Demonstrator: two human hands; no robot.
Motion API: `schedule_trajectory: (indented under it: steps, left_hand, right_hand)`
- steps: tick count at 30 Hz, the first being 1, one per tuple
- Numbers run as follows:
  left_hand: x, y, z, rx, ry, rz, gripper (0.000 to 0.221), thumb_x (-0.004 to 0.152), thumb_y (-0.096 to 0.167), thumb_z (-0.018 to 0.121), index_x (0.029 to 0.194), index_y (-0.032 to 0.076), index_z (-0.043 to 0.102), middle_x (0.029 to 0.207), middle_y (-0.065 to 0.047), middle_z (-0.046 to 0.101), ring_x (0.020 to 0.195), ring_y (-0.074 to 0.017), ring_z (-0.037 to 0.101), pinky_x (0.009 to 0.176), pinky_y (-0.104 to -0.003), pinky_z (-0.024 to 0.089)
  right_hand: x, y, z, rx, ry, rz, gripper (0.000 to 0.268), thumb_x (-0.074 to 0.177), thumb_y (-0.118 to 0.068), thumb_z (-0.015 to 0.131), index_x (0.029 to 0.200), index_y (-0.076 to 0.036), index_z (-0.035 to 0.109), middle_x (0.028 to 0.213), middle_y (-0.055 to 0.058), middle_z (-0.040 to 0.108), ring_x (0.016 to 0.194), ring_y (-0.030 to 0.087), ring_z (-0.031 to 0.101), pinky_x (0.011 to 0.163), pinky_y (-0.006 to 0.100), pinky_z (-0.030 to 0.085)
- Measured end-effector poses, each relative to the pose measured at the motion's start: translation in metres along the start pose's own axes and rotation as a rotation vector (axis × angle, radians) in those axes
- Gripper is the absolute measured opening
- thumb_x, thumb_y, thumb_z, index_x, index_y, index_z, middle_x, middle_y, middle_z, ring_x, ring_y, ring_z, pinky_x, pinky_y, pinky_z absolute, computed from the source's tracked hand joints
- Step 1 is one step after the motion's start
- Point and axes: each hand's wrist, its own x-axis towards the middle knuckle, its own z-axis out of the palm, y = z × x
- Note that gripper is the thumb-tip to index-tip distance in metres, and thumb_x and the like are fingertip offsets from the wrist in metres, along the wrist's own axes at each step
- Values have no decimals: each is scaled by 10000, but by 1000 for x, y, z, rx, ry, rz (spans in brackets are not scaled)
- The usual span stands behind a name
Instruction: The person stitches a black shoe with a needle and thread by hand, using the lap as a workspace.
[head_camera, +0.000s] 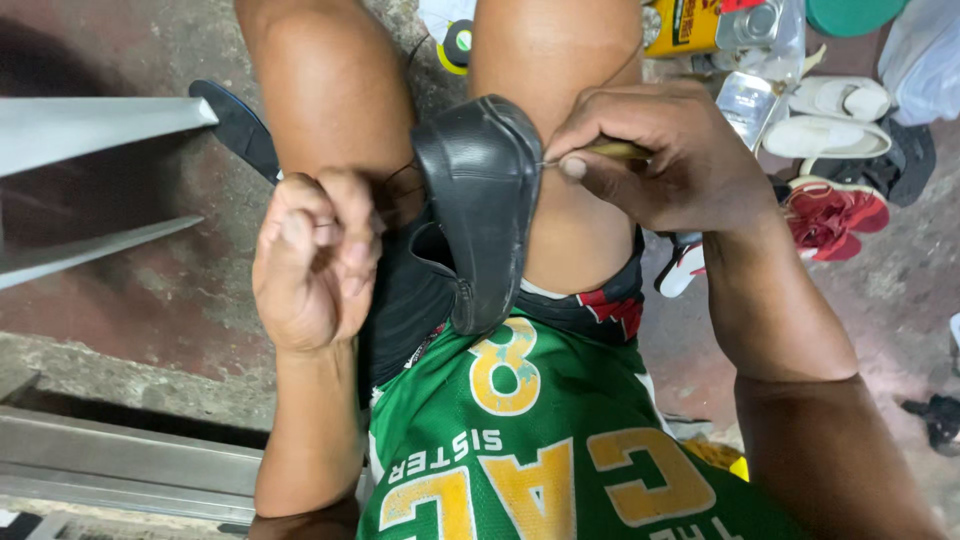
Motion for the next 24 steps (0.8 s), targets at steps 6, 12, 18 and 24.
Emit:
schedule_trajectory:
  steps: [6, 12, 18, 24]
  left_hand:
    - [10, -19, 12, 511, 115, -166, 259, 1137, 257, 486, 1089, 51, 634, 701, 33, 522, 551, -30, 414, 484, -192, 355]
    - [23, -21, 17, 592, -28, -213, 242, 1109, 176, 558, 1254, 15, 665, 735, 43, 595, 522, -5, 431, 450, -186, 344]
    - [31, -21, 10, 502, -34, -280, 262, 1022, 90, 660, 1267, 1, 674, 767, 25, 653, 500, 1, 441, 400, -184, 328]
    - [31, -29, 1, 517, -43, -264, 189, 1039, 67, 699, 1200, -32, 711, 761, 0, 671, 512, -18, 476, 415, -197, 356]
  right_hand:
    - [-2, -9, 5, -67, 40, -84, 53, 1073, -70, 663, 1097, -25, 678, 955, 94, 687, 869, 214, 696, 732, 330, 509]
    - [-6, -18, 5, -265, 64, -92, 124, 1009, -90, 704, 1131, -66, 706, 981, 90, 677, 877, 274, 693, 736, 372, 535]
    - [-3, -22, 3, -385, 69, -141, 157, 992, -119, 731, 1145, -103, 700, 1056, 30, 704, 937, 238, 707, 769, 352, 551]
    - [0, -23, 2, -402, 53, -143, 155, 970, -130, 760, 1111, -97, 704, 1013, 24, 709, 908, 230, 711, 731, 353, 543]
